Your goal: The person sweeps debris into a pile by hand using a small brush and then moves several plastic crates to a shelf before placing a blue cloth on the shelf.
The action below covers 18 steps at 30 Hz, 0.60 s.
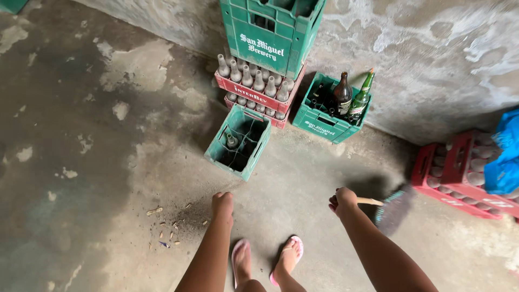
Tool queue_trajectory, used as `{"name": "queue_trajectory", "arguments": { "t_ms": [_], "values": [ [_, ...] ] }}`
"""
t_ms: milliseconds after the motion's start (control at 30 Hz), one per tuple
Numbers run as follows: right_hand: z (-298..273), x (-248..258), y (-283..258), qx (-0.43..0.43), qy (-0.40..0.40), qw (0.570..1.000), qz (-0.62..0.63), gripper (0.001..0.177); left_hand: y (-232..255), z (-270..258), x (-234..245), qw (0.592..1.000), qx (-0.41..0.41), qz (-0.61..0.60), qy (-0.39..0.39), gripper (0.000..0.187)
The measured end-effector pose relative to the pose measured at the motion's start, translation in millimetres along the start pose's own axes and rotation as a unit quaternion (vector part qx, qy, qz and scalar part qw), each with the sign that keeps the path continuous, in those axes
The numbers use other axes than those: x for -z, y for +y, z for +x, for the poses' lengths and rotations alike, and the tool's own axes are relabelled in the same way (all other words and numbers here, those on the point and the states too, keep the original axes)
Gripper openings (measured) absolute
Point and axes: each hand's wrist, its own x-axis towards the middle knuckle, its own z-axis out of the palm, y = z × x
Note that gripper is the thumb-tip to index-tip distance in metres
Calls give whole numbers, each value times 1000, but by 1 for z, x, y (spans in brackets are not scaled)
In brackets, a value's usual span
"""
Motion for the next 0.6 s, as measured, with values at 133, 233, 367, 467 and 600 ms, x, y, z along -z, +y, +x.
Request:
{"name": "queue_trajectory", "arguments": {
  "t_ms": [133,233,367,467,600],
  "values": [
    [23,-17,2,0,-63,997,-53,11,-6,42,-32,999,-3,36,24,73],
    [24,-36,13,31,-72,993,-94,8,-13,78,-47,995,35,97,6,78],
    [41,-72,31,50,-112,988,-98,14,-17,126,-59,983,64,173,9,76],
    [45,-99,36,54,-103,988,-104,18,-23,166,-64,969,86,232,-2,66],
    [33,-121,43,63,-85,991,-77,22,-48,229,-70,968,75,239,10,57]
  ]
}}
